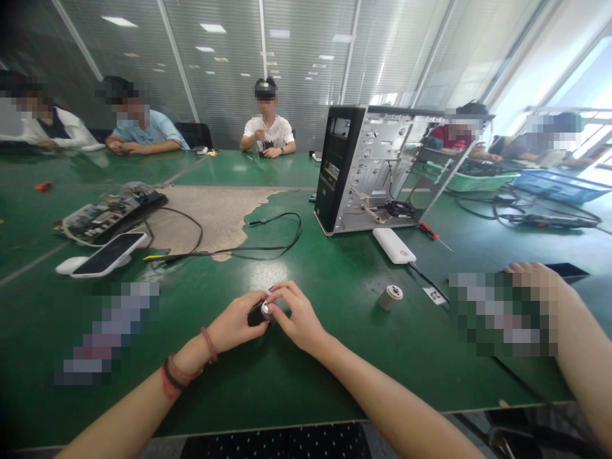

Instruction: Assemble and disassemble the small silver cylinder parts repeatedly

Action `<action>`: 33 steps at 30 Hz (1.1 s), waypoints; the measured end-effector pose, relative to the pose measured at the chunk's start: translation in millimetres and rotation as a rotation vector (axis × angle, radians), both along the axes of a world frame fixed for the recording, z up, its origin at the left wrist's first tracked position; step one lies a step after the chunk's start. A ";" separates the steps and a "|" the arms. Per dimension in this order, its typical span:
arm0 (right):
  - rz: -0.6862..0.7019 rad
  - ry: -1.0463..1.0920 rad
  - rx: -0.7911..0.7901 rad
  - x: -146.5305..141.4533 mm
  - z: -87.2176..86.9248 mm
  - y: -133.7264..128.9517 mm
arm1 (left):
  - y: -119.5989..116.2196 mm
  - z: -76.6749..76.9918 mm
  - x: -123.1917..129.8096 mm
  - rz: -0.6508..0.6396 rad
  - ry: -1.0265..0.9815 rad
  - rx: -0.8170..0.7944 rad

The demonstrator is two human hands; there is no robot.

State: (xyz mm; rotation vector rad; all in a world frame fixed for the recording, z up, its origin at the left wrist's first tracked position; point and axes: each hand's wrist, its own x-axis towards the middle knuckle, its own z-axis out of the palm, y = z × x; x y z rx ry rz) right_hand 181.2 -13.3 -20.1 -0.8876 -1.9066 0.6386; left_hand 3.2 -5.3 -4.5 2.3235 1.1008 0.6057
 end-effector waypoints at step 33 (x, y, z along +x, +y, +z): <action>0.144 -0.294 -0.164 46.5 -4.7 19.8 | 4.4 2.3 -6.1 0.040 0.016 0.002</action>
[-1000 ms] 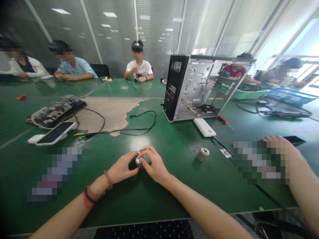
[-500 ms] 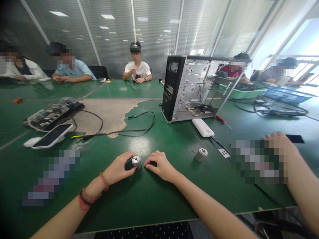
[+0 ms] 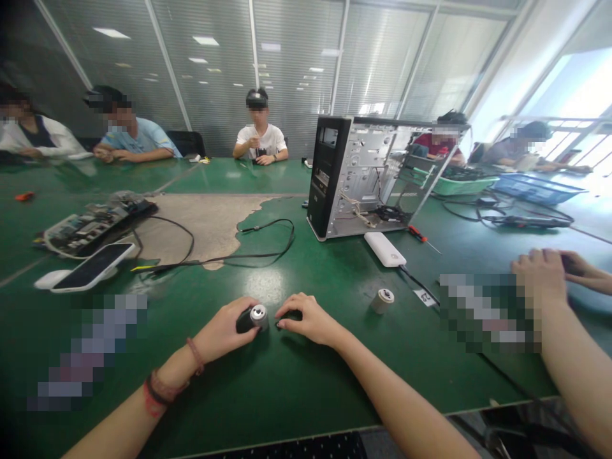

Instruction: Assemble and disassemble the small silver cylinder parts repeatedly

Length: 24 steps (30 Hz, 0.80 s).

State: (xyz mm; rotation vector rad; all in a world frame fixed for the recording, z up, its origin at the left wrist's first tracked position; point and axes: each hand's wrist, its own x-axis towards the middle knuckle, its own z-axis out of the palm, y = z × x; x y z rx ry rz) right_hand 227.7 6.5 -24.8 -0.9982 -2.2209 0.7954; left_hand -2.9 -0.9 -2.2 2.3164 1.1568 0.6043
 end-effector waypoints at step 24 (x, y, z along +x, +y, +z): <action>-0.147 0.080 0.166 -44.7 -0.6 -12.8 | 9.2 -0.3 -14.4 -0.064 0.029 0.134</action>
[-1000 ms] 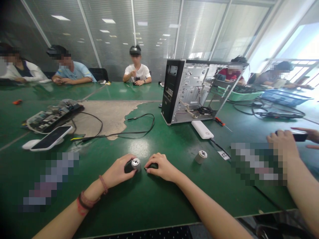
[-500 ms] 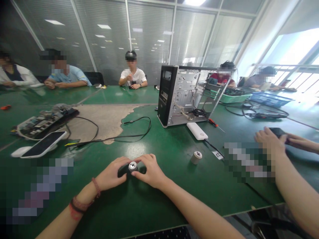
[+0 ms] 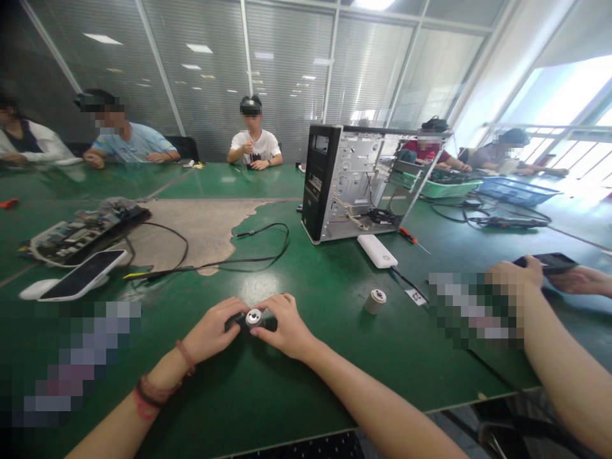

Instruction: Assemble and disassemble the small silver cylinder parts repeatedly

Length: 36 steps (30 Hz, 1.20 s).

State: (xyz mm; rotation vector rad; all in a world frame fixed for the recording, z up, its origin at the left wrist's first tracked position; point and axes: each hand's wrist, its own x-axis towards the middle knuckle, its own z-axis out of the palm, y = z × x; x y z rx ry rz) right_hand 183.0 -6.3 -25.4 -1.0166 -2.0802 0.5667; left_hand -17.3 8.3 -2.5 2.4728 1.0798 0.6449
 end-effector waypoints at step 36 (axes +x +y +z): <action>-0.966 -0.162 0.108 149.8 27.3 39.3 | -1.7 -6.3 1.8 0.054 -0.067 0.054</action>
